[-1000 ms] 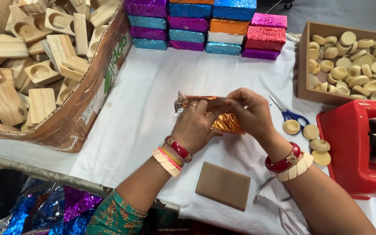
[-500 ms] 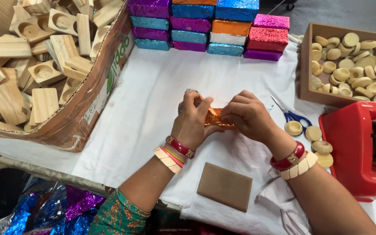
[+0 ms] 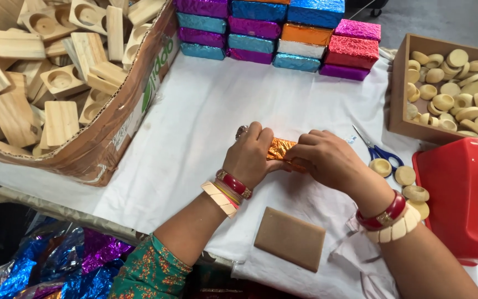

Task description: The person wraps a small rectangular box with orange metallic foil, folding the edges and corners neatly. They use a tape dispenser to apply clear tape to secure the foil, then place the finished box with other wrapped boxes on the table.

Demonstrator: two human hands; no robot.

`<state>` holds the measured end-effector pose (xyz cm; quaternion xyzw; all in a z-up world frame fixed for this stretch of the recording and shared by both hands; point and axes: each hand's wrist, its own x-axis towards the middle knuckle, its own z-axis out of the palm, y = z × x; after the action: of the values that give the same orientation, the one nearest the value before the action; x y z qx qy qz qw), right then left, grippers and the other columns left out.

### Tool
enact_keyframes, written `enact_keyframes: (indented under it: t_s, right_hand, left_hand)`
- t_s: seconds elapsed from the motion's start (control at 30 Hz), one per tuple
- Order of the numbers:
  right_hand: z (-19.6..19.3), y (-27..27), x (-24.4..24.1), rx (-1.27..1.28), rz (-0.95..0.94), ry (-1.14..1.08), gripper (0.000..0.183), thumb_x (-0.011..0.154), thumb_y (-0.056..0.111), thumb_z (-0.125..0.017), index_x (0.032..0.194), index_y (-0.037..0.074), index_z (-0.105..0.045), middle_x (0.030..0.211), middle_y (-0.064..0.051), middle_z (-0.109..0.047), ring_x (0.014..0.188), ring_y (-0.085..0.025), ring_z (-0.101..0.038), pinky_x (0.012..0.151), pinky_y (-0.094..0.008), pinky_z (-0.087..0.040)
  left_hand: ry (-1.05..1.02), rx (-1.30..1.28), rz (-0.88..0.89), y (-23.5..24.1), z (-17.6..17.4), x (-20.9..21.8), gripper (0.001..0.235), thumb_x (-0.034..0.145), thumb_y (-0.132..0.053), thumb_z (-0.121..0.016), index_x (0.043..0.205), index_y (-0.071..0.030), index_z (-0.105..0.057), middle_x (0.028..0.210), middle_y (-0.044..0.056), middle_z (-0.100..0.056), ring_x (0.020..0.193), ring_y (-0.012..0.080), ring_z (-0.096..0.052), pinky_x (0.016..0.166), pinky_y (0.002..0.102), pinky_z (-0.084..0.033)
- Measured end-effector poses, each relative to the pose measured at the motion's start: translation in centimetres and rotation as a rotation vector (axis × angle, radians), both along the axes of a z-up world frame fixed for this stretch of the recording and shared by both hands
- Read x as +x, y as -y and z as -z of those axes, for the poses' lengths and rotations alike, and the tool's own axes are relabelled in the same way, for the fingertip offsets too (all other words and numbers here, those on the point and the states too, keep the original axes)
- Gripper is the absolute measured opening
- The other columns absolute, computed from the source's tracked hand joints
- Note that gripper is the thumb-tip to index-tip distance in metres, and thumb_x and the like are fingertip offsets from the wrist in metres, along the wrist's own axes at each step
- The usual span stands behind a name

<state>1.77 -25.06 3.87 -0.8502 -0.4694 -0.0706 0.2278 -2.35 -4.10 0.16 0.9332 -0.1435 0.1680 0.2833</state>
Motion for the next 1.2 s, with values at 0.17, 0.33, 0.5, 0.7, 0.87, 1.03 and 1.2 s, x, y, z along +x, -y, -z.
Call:
enact_keyframes:
  t_s: [0.17, 0.33, 0.5, 0.7, 0.87, 1.03, 1.2]
  right_hand:
    - [-1.2, -0.3, -0.9, -0.090, 0.033, -0.051, 0.009, 0.083, 0.015, -0.076, 0.092, 0.012, -0.073, 0.083, -0.005, -0.066, 0.080, -0.030, -0.062, 0.073, -0.043, -0.050]
    - [-1.3, -0.1, -1.3, -0.102, -0.044, -0.022, 0.017, 0.081, 0.011, -0.073, 0.097, 0.010, -0.073, 0.089, -0.007, -0.066, 0.088, -0.030, -0.062, 0.078, -0.042, -0.051]
    - [-2.2, -0.9, -1.9, -0.190, -0.066, -0.010, 0.022, 0.079, 0.010, -0.074, 0.101, 0.014, -0.076, 0.085, -0.006, -0.065, 0.085, -0.028, -0.062, 0.076, -0.041, -0.050]
    - [-3.2, -1.6, -3.0, -0.260, -0.068, 0.073, 0.032, 0.073, 0.004, -0.073, 0.102, 0.015, -0.080, 0.084, -0.004, -0.065, 0.083, -0.026, -0.060, 0.074, -0.039, -0.050]
    - [-3.1, -1.8, -3.0, -0.274, -0.049, 0.134, 0.025, 0.074, 0.004, -0.075, 0.098, 0.011, -0.078, 0.087, -0.002, -0.068, 0.082, -0.023, -0.060, 0.077, -0.038, -0.051]
    - [-2.8, -0.7, -2.2, -0.222, 0.071, 0.019, 0.021, 0.080, 0.006, -0.078, 0.100, 0.013, -0.079, 0.088, -0.001, -0.070, 0.086, -0.023, -0.061, 0.079, -0.036, -0.052]
    - [-3.1, 0.7, -2.7, -0.159, 0.133, 0.130, 0.042, 0.071, 0.016, -0.085, 0.110, 0.007, -0.074, 0.102, -0.009, -0.068, 0.099, -0.031, -0.060, 0.086, -0.042, -0.050]
  left_hand:
    - [0.092, -0.027, 0.003, -0.7, -0.6, 0.0, 0.064, 0.064, -0.044, -0.093, 0.101, -0.006, -0.056, 0.102, 0.010, -0.056, 0.097, 0.0302, -0.064, 0.075, 0.042, -0.057]
    - [0.037, 0.193, 0.203, -3.5, -0.7, 1.0, 0.051, 0.064, -0.027, -0.090, 0.103, -0.011, -0.061, 0.104, 0.006, -0.060, 0.096, 0.0286, -0.065, 0.077, 0.041, -0.058]
    - [0.189, 0.270, 0.211, -4.5, 0.0, 1.4, 0.038, 0.071, -0.029, -0.089, 0.093, -0.014, -0.062, 0.100, 0.003, -0.061, 0.102, 0.0254, -0.064, 0.079, 0.040, -0.056]
    - [0.419, 0.264, 0.269, -4.8, -2.5, 0.4, 0.033, 0.065, -0.027, -0.087, 0.089, -0.016, -0.067, 0.096, 0.003, -0.064, 0.103, 0.0244, -0.063, 0.086, 0.043, -0.049]
    - [0.709, 0.017, 0.329, -3.1, 1.4, 2.3, 0.049, 0.052, -0.040, -0.078, 0.095, -0.017, -0.071, 0.104, 0.004, -0.068, 0.101, 0.0242, -0.064, 0.084, 0.042, -0.048]
    - [0.236, 0.009, 0.395, -3.0, 1.3, 2.6, 0.019, 0.075, -0.018, -0.081, 0.072, -0.015, -0.062, 0.082, -0.001, -0.063, 0.088, 0.0227, -0.066, 0.073, 0.041, -0.054]
    - [0.180, -0.015, 0.399, -3.3, 0.9, 2.5, 0.024, 0.071, -0.017, -0.083, 0.068, -0.015, -0.059, 0.080, -0.002, -0.062, 0.089, 0.0218, -0.065, 0.071, 0.041, -0.054]
